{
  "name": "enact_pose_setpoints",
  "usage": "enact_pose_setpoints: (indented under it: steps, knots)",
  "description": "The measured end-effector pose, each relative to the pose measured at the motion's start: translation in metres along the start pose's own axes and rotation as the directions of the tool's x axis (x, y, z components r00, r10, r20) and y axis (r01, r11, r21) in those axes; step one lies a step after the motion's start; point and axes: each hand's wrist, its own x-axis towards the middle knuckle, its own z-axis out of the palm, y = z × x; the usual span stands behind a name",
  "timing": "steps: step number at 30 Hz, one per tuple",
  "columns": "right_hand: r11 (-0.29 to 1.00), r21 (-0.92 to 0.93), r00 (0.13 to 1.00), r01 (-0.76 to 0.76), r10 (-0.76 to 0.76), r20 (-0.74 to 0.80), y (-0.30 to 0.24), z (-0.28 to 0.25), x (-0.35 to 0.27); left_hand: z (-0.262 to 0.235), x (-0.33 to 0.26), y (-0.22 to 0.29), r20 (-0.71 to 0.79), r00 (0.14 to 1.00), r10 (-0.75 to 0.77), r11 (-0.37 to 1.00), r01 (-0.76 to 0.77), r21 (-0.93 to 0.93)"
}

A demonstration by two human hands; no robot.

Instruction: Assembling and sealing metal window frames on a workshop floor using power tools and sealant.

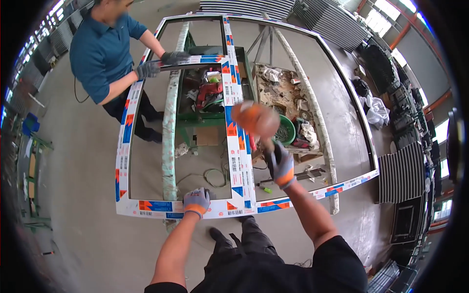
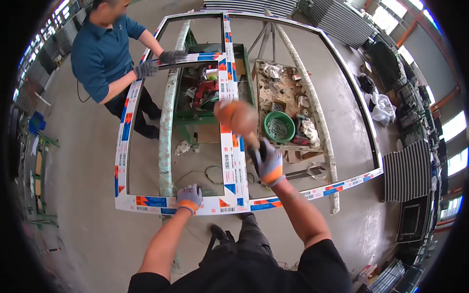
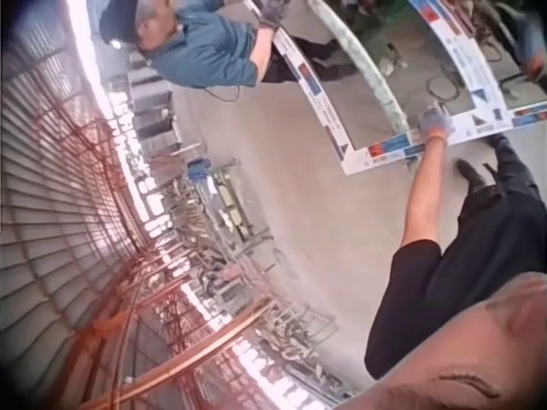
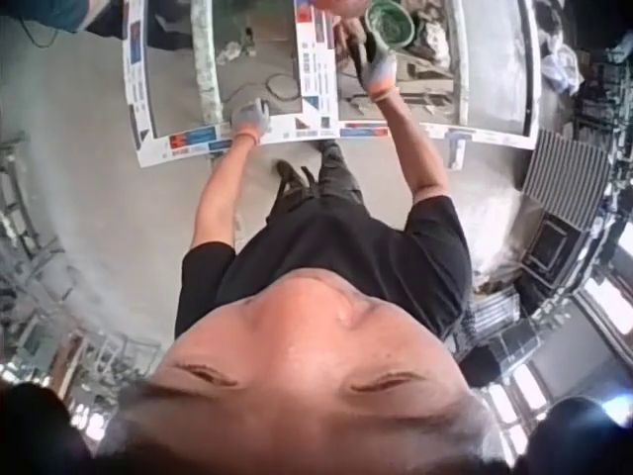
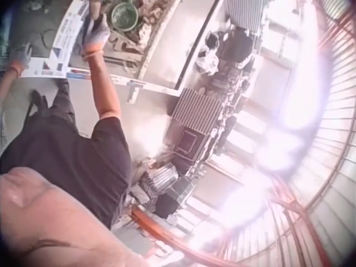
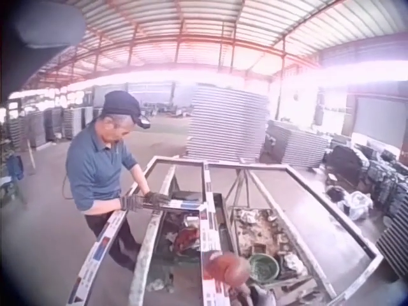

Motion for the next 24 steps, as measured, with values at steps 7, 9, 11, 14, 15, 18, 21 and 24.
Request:
enact_pose_setpoints:
  steps: [7, 9, 11, 14, 15, 18, 21, 24]
  knots:
    - [0.846, -0.509, 0.939, -0.161, 0.29, 0.186, 0.14, 0.092, 0.096, -0.006, -0.003, 0.007, -0.001, 1.0, 0.006, 0.999, -0.006, 0.039]
    - [0.878, -0.453, 0.927, -0.157, 0.289, 0.24, 0.161, 0.104, 0.102, -0.009, -0.013, 0.006, 0.058, 0.998, -0.033, 0.998, 0.029, 0.058]
    - [0.863, -0.476, 0.893, -0.169, 0.338, 0.297, 0.16, 0.093, 0.121, -0.008, -0.009, 0.005, 0.11, 0.993, -0.049, 0.995, 0.039, 0.091]
    - [0.877, -0.418, 0.866, -0.238, 0.387, 0.318, 0.178, 0.089, 0.116, 0.004, -0.002, 0.002, 0.055, 0.998, -0.006, 0.988, -0.002, 0.153]
    - [0.894, -0.357, 0.864, -0.272, 0.39, 0.319, 0.189, 0.086, 0.107, 0.008, 0.001, 0.003, 0.084, 0.996, -0.008, 0.981, -0.009, 0.192]
    - [0.909, 0.036, 0.87, -0.416, 0.386, 0.307, 0.221, 0.105, 0.064, 0.009, -0.006, -0.002, 0.067, 0.996, -0.057, 0.99, 0.048, 0.134]
    - [0.452, 0.389, 0.594, -0.803, 0.556, 0.581, 0.213, 0.065, 0.033, -0.014, -0.006, 0.001, 0.098, 0.989, -0.109, 0.985, 0.093, 0.147]
    - [0.583, 0.481, 0.714, -0.655, 0.685, 0.143, 0.297, 0.034, -0.009, -0.007, -0.001, -0.001, 0.124, 0.989, -0.085, 0.988, 0.068, 0.136]
